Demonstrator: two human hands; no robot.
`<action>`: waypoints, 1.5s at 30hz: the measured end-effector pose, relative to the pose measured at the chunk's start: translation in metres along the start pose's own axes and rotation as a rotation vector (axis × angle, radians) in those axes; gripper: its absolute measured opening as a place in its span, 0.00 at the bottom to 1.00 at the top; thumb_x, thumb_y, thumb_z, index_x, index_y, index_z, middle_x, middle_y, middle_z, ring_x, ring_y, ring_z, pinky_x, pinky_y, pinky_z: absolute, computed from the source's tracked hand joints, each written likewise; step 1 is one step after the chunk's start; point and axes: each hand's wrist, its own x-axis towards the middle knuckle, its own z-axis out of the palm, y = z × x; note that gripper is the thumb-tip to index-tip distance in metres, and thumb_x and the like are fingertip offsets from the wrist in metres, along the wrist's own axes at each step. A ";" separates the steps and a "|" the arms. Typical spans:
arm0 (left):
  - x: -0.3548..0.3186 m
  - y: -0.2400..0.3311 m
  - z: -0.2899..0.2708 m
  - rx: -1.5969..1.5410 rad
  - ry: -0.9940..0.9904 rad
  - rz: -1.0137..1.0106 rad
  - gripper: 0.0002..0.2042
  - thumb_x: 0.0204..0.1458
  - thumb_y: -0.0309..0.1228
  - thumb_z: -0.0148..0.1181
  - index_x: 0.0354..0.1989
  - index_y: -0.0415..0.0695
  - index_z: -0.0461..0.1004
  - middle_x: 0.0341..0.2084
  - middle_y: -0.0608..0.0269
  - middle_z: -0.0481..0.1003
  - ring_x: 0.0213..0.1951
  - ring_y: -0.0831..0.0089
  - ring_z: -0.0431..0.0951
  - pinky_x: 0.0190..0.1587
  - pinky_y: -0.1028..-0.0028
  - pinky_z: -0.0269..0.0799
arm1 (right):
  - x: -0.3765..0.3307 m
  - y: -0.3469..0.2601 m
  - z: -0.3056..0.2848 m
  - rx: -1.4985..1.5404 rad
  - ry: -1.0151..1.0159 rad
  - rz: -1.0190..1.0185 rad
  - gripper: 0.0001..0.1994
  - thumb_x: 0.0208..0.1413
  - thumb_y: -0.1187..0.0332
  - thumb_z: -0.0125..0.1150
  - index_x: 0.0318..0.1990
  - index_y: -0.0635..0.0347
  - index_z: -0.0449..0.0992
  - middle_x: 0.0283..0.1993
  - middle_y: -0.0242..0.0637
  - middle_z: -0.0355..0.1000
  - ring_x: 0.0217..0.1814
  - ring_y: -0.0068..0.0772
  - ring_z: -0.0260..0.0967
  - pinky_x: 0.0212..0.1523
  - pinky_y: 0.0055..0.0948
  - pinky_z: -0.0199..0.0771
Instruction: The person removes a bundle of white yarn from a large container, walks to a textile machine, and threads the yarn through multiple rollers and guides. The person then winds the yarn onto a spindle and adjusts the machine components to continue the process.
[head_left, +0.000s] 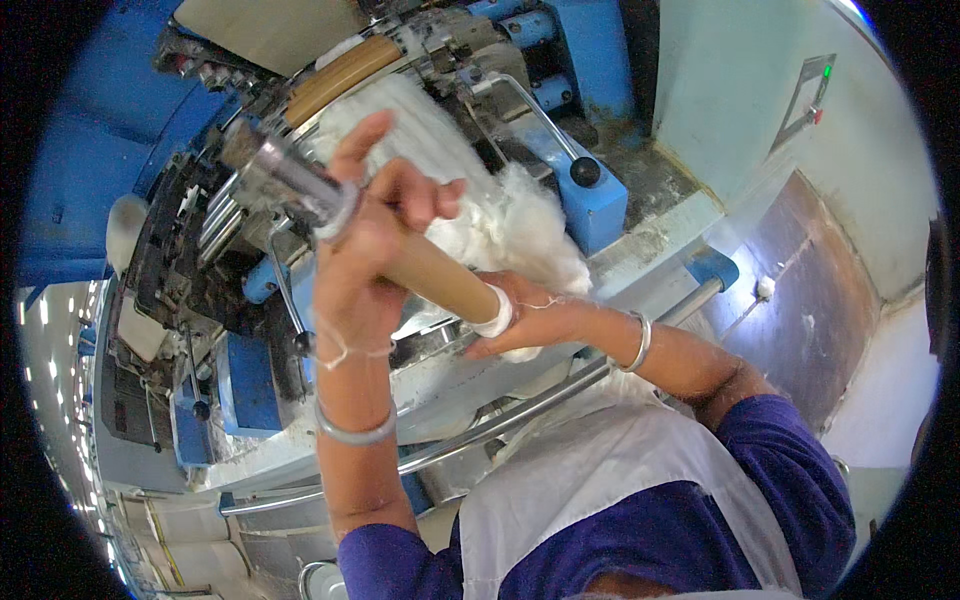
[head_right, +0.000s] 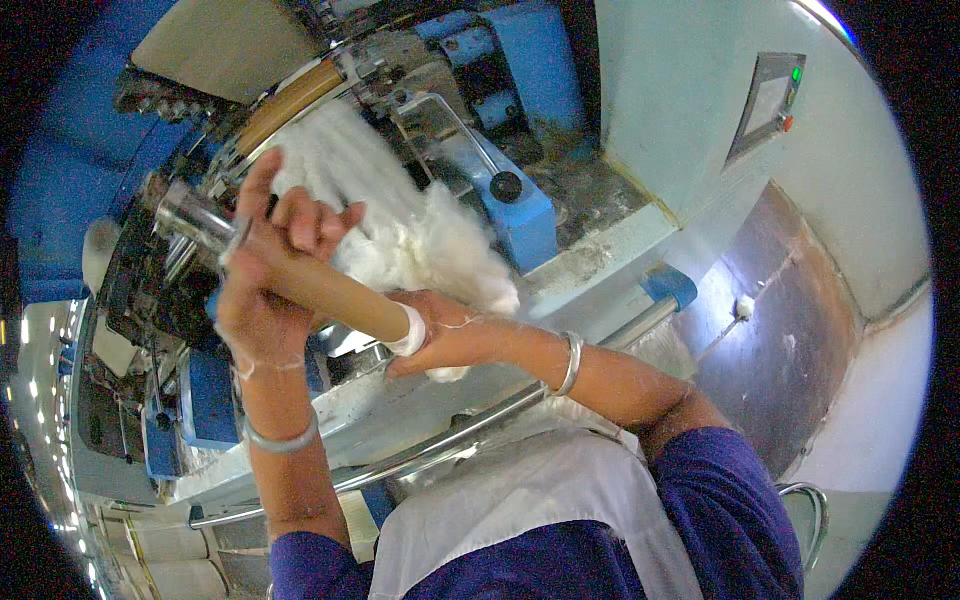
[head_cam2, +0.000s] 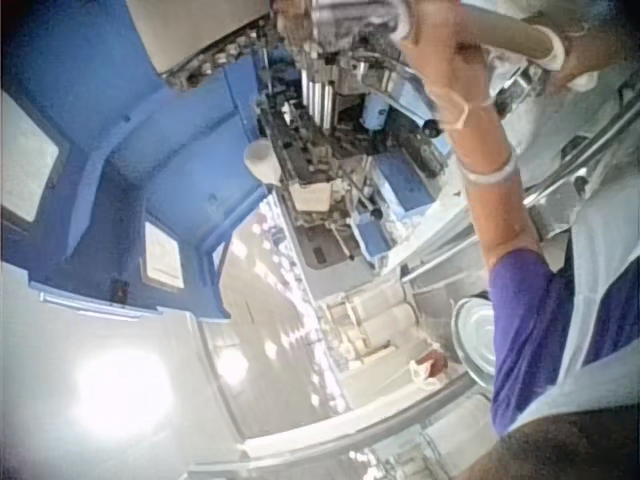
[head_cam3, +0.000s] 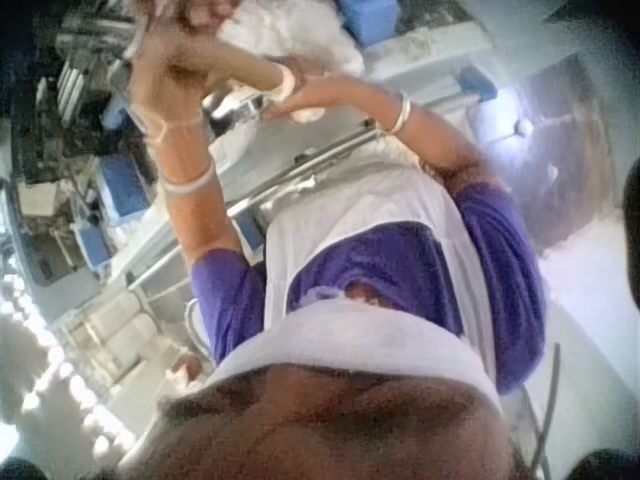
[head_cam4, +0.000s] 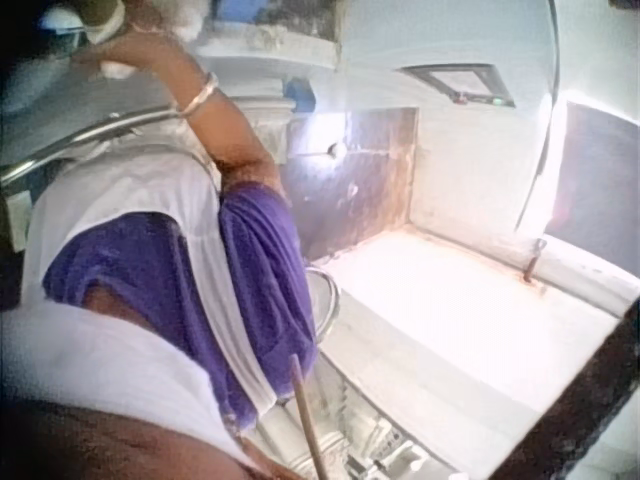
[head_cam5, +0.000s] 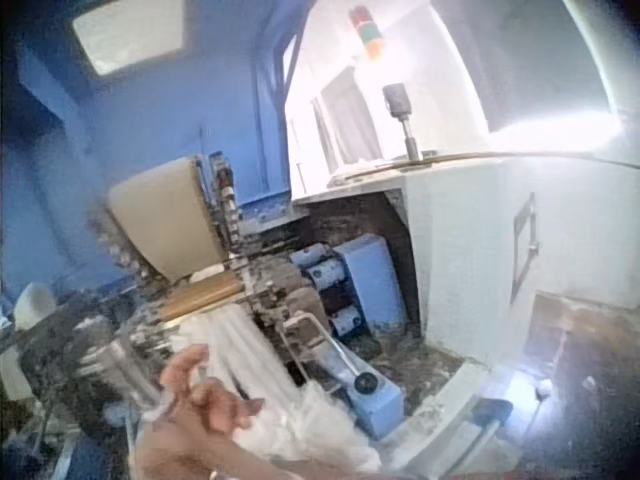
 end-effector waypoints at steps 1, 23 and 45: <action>-0.004 0.000 0.000 -0.041 0.086 0.057 0.42 0.49 0.48 0.66 0.68 0.43 0.54 0.26 0.67 0.65 0.35 0.68 0.70 0.64 0.50 0.60 | 0.000 -0.003 0.004 -0.046 0.067 -0.118 0.48 0.37 0.60 0.80 0.67 0.61 0.60 0.50 0.43 0.76 0.52 0.34 0.72 0.56 0.32 0.69; -0.240 0.277 -0.083 0.613 0.918 1.126 0.28 0.47 0.43 0.67 0.47 0.36 0.64 0.13 0.68 0.64 0.19 0.71 0.65 0.48 0.61 0.67 | -0.020 -0.009 -0.009 -0.613 0.079 -0.328 0.42 0.39 0.55 0.78 0.62 0.63 0.67 0.47 0.44 0.74 0.48 0.44 0.71 0.52 0.42 0.69; -0.456 0.185 -0.305 1.288 1.219 0.078 0.31 0.64 0.48 0.44 0.74 0.55 0.44 0.71 0.56 0.45 0.71 0.54 0.46 0.71 0.46 0.34 | -0.030 -0.002 -0.004 -0.897 0.164 -0.492 0.30 0.42 0.60 0.75 0.54 0.59 0.74 0.55 0.41 0.71 0.52 0.43 0.71 0.50 0.42 0.73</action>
